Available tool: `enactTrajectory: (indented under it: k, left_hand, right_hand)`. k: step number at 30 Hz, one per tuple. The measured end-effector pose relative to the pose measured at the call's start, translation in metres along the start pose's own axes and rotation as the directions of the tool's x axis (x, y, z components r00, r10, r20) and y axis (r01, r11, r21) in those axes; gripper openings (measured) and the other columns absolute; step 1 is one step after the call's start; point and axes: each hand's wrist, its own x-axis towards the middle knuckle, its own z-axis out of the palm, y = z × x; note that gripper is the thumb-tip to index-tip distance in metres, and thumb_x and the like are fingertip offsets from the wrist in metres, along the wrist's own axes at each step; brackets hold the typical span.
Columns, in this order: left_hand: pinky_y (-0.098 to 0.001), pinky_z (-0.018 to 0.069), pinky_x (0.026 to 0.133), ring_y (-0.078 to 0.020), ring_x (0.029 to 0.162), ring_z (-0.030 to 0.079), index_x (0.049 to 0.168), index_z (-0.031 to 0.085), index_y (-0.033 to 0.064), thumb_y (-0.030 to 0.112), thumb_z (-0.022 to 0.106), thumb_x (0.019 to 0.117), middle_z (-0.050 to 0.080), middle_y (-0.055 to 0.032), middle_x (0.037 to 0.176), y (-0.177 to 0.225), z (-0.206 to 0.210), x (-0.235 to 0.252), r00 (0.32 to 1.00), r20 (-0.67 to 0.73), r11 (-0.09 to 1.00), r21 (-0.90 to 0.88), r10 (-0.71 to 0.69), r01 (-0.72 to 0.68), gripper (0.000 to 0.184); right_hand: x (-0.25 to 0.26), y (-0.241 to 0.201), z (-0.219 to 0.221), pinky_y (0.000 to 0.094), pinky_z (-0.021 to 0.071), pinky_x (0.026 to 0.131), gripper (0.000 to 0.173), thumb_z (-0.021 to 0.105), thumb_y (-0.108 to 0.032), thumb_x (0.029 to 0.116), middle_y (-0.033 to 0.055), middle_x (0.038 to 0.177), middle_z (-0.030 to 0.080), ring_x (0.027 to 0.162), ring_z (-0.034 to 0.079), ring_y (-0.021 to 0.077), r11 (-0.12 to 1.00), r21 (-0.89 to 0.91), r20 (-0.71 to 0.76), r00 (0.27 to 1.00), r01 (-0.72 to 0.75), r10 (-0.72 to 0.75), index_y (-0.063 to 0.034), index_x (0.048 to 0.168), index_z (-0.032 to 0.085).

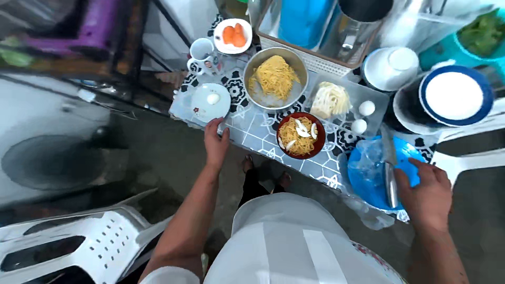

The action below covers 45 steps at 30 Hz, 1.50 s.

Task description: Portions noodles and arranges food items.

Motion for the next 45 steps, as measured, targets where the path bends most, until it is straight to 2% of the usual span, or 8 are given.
enactTrajectory:
  k: [9,20,24,27,31,36,40,45]
  left_hand:
    - [-0.068,0.0394,0.109,-0.0536,0.136,0.044,0.141,0.056,-0.0018,0.013,0.066,0.0981,0.048,-0.0338,0.145,-0.023,-0.016,0.13,0.976,0.216,0.924,0.368,0.028,-0.108,0.046]
    - [-0.0795,0.0428,0.09,-0.0644,0.113,0.055,0.128,0.059,-0.0081,0.017,0.071,0.0956,0.057,-0.0429,0.123,-0.006,-0.032,0.171,0.93,0.36,0.811,0.565,-0.074,-0.154,0.043]
    - [-0.0735,0.0434,0.096,-0.0565,0.112,0.06,0.132,0.057,-0.0095,0.016,0.058,0.1019,0.062,-0.0383,0.12,-0.004,-0.045,0.174,0.949,0.281,0.926,0.375,-0.143,0.028,0.04]
    - [-0.0499,0.0571,0.089,-0.0317,0.101,0.068,0.135,0.056,-0.0038,0.017,0.048,0.1045,0.063,-0.0257,0.124,-0.022,-0.05,0.172,0.931,0.202,0.949,-0.016,-0.305,0.314,0.038]
    - [-0.0291,0.0586,0.08,-0.0118,0.087,0.068,0.138,0.051,0.0048,0.012,0.045,0.1044,0.065,-0.0055,0.111,-0.031,-0.051,0.163,0.865,0.292,0.679,-0.537,-0.408,0.501,0.035]
    - [-0.0289,0.0603,0.082,-0.0147,0.09,0.072,0.147,0.046,0.0134,0.023,0.037,0.111,0.071,-0.0057,0.112,0.015,-0.045,0.122,0.792,0.537,0.487,-0.629,-0.292,0.606,0.038]
    - [-0.0371,0.0626,0.085,-0.0209,0.094,0.073,0.146,0.046,0.0075,0.013,0.041,0.1097,0.07,-0.0098,0.114,0.071,-0.023,0.08,0.739,0.661,0.637,-0.514,-0.134,0.575,0.037]
    - [-0.0359,0.0616,0.078,-0.0176,0.085,0.07,0.127,0.061,0.0002,0.002,0.064,0.0974,0.069,-0.013,0.111,0.114,0.01,0.04,0.733,0.674,0.93,-0.318,0.087,0.182,0.03]
  right_hand:
    - [0.017,-0.019,0.021,0.0731,0.0466,0.092,0.069,0.065,-0.009,0.0956,0.0381,0.137,0.053,0.117,0.058,0.0583,0.925,-0.192,0.252,0.894,-0.329,0.37,-0.0046,0.158,0.035]
    - [-0.033,0.004,-0.009,0.0595,0.0514,0.075,0.055,0.062,-0.003,0.093,0.0278,0.106,0.066,0.085,0.065,0.0396,0.896,0.08,0.132,0.896,-0.436,0.424,-0.0041,0.147,0.05]
    - [-0.048,-0.004,-0.033,0.0466,0.0519,0.068,0.052,0.061,-0.007,0.0953,0.0223,0.103,0.065,0.077,0.06,0.0259,0.879,0.232,0.104,0.909,-0.417,0.404,-0.0022,0.146,0.05]
    - [-0.045,-0.027,-0.035,0.0307,0.0485,0.057,0.054,0.061,-0.012,0.0937,0.0097,0.093,0.06,0.065,0.053,0.0102,0.849,0.357,0.1,0.919,-0.39,0.381,-0.0037,0.146,0.048]
    - [-0.03,-0.052,-0.023,0.0233,0.0501,0.053,0.053,0.057,-0.017,0.0972,0.0023,0.088,0.059,0.059,0.055,0.0047,0.778,0.522,0.094,0.93,-0.349,0.354,-0.0037,0.147,0.045]
    - [-0.021,-0.099,-0.011,0.0215,0.0523,0.057,0.046,0.041,-0.024,0.1089,-0.0012,0.084,0.057,0.062,0.056,0.0035,0.768,0.599,0.106,0.973,-0.227,0.205,0.0023,0.147,0.04]
    - [-0.02,-0.133,0.012,0.0255,0.051,0.058,0.046,0.048,-0.027,0.107,0.0032,0.083,0.062,0.063,0.055,0.0061,0.832,0.554,0.19,0.976,-0.021,-0.102,0.0004,0.144,0.052]
    - [-0.016,-0.153,0.034,0.0271,0.0508,0.064,0.043,0.052,-0.029,0.1068,0.0071,0.095,0.067,0.069,0.055,0.0081,0.822,0.524,0.146,0.928,0.222,-0.343,-0.0079,0.144,0.057]
